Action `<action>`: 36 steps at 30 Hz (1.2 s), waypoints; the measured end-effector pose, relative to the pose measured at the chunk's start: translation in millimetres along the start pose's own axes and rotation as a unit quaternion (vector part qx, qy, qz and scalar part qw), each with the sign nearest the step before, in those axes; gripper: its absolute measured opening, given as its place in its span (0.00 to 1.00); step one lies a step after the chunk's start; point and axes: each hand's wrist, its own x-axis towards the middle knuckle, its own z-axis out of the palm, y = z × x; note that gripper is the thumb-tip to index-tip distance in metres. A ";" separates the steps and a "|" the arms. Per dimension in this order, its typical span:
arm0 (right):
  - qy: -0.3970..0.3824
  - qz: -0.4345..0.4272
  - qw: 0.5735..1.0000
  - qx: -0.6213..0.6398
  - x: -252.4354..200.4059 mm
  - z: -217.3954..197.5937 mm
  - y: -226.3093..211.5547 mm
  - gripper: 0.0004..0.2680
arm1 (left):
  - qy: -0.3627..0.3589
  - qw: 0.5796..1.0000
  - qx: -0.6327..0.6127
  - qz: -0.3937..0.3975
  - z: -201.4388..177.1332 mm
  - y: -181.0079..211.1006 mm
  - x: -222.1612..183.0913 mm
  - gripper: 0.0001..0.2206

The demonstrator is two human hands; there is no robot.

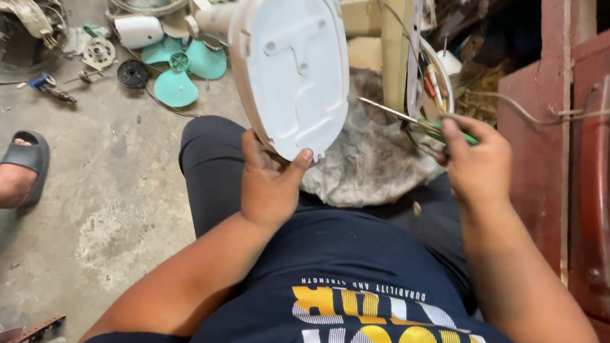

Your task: Disassembling the base of an electric fan to access internal components using a screwdriver

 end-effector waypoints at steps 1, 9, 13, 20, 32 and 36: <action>0.002 0.008 1.000 -0.003 -2.8 3.1 2.1 0.06 | -0.005 1.000 0.001 -0.007 -1.5 -1.7 -2.2 0.30; -0.154 -0.138 0.967 -0.147 -3.0 32.3 34.7 0.06 | -0.054 0.995 -0.077 0.040 -6.5 -6.9 -1.0 0.27; -0.197 -0.251 0.934 -0.162 6.3 31.1 52.1 0.07 | -0.072 0.992 -0.094 0.045 -6.5 -9.9 -1.6 0.26; -0.264 -0.178 0.932 -0.172 22.8 5.6 27.4 0.07 | -0.097 0.987 -0.121 0.035 -8.8 -5.3 -2.9 0.27; -0.456 0.022 0.821 -0.343 -26.1 -35.3 58.3 0.11 | -0.093 0.988 -0.117 0.025 -17.1 -0.2 0.4 0.28; -0.451 -0.053 0.721 -0.523 -20.6 -27.2 95.1 0.18 | -0.095 0.988 -0.113 0.036 -13.6 1.5 2.1 0.27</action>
